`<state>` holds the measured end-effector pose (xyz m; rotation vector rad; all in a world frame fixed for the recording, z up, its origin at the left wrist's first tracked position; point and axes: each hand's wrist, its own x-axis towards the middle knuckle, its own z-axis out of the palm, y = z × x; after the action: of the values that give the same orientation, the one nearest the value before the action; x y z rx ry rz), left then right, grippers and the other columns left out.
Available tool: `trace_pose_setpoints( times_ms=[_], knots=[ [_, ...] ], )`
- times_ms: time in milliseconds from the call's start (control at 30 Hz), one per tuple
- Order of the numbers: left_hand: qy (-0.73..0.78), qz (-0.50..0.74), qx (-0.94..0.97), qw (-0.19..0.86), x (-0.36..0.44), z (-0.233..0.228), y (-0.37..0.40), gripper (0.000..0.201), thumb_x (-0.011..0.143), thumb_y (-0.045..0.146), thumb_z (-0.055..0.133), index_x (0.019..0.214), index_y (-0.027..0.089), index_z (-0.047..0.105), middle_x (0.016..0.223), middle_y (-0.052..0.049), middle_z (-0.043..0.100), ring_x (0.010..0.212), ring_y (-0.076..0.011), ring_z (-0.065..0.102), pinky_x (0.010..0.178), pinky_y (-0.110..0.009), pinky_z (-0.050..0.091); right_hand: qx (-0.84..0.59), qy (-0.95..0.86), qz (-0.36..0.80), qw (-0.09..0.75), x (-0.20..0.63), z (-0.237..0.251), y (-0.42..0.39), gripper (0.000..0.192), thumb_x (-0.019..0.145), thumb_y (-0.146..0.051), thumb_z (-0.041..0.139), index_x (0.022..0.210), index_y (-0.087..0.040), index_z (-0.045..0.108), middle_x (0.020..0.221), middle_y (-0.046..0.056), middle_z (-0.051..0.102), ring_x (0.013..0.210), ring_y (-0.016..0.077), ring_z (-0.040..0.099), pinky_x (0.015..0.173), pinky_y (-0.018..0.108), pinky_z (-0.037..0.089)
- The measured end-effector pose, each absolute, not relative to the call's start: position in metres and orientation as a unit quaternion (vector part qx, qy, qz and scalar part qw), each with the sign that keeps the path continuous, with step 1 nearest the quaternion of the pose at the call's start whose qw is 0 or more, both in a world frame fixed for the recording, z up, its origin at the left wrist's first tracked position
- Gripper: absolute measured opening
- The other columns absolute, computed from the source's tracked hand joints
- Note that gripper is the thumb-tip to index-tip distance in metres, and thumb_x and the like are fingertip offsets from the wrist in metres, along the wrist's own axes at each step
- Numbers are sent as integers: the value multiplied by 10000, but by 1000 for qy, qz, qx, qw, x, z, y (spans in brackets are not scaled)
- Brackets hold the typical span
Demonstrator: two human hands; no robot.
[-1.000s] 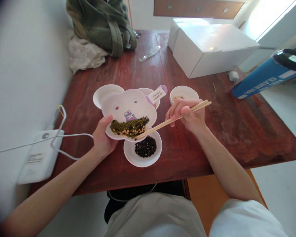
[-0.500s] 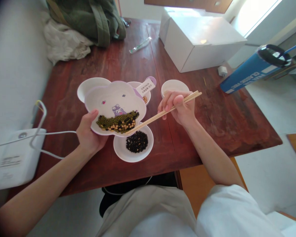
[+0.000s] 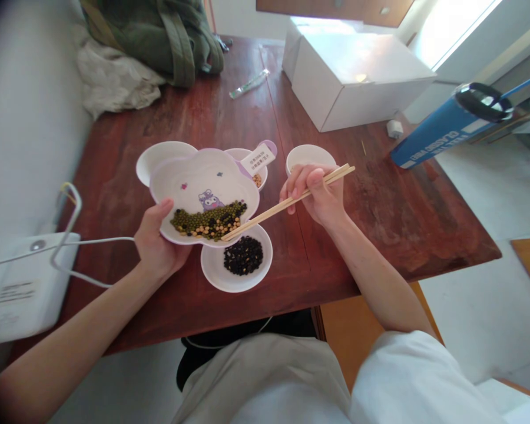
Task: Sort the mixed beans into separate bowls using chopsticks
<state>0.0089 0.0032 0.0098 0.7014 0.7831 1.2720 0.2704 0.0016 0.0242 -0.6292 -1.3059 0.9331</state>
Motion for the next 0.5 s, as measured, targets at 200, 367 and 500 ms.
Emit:
trace_pose_setpoints(
  times_ms=[200, 367, 500],
  knots=[
    [382, 558, 313, 667, 8, 12, 2, 324, 776, 428, 761, 1019, 214, 777, 1147, -62, 773, 1324, -376, 612, 1028, -465, 613, -259, -578, 413, 654, 271, 22, 3, 533, 975, -579, 637, 614, -192, 701, 565, 22, 589, 435, 138, 594, 296, 242, 430],
    [366, 566, 320, 666, 7, 5, 3, 299, 781, 425, 763, 1000, 222, 775, 1097, -60, 781, 1301, -377, 629, 982, -453, 629, -286, -565, 391, 668, 269, 24, 2, 536, 948, -601, 662, 582, -209, 674, 555, 14, 562, 455, 148, 606, 292, 238, 418],
    [368, 568, 326, 660, 7, 4, 4, 312, 783, 425, 754, 1016, 218, 763, 1038, -69, 783, 1270, -382, 649, 940, -456, 640, -299, -565, 389, 664, 268, 23, 1, 541, 937, -619, 665, 585, -209, 667, 559, 8, 555, 468, 146, 611, 304, 229, 422]
  ],
)
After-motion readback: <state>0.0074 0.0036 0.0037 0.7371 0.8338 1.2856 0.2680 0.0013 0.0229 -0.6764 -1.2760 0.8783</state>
